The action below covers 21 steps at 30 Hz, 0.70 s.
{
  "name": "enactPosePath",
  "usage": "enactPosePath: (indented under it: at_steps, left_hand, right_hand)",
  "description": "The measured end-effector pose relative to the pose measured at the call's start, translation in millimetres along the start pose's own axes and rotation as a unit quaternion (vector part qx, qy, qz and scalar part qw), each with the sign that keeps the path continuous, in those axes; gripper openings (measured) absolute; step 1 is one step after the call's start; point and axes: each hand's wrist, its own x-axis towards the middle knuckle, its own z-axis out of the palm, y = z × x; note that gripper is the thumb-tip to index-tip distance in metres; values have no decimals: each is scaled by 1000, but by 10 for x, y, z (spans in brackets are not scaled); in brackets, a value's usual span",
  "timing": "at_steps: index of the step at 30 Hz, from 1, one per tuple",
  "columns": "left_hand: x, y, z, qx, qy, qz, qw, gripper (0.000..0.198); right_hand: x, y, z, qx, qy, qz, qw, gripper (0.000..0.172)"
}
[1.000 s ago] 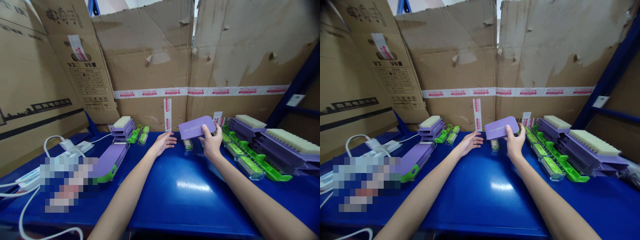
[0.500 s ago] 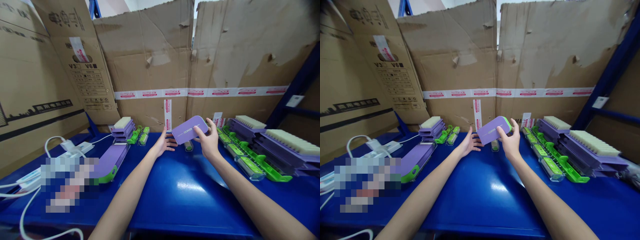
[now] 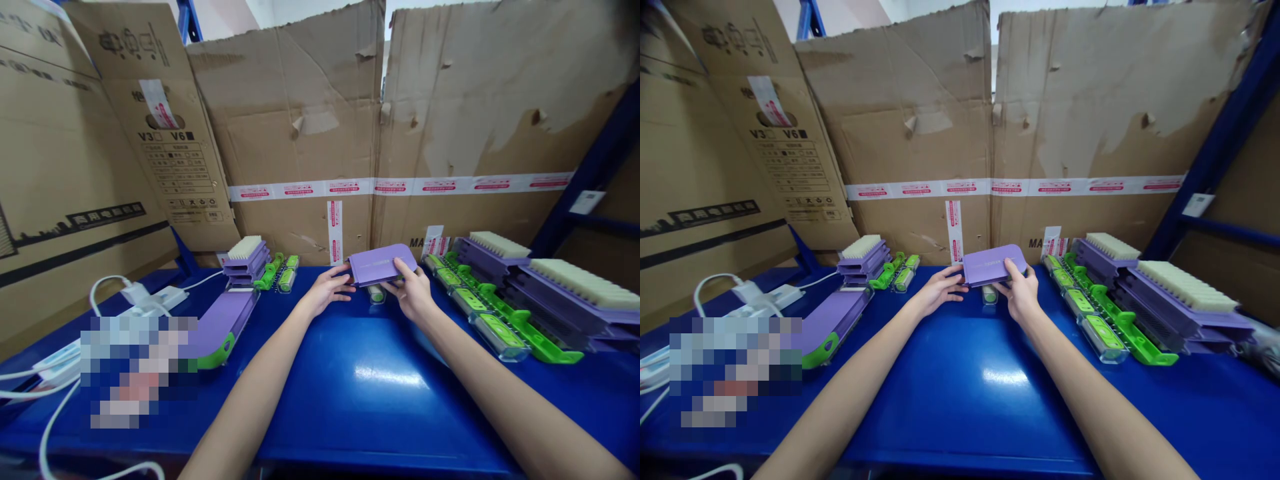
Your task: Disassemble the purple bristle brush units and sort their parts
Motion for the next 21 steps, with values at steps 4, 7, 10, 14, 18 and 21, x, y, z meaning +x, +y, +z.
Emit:
enactPosePath:
  at_steps: [4, 7, 10, 14, 18, 21]
  left_hand:
    - [-29, 19, 38, 2, -24, -4, 1000, 63]
    - [-22, 8, 61, 11, -3, 11, 1000, 63]
    - [9, -13, 51, 1, 56, 34, 998, 65]
    - [68, -35, -23, -4, 136, 47, 990, 61]
    - [117, -37, -89, 11, 183, 55, 981, 57]
    - [120, -18, -106, 5, 219, 69, 973, 50]
  right_hand:
    - [1, 28, -2, 1, -10, 8, 1000, 49]
    - [-41, 25, 24, -34, -31, -11, 999, 54]
    - [-83, 28, 45, -84, -51, -34, 995, 65]
    - [-111, 60, 44, -219, -98, -114, 964, 74]
    - [-144, 82, 44, -361, -136, -215, 897, 77]
    - [-163, 93, 48, -396, -168, -258, 865, 82]
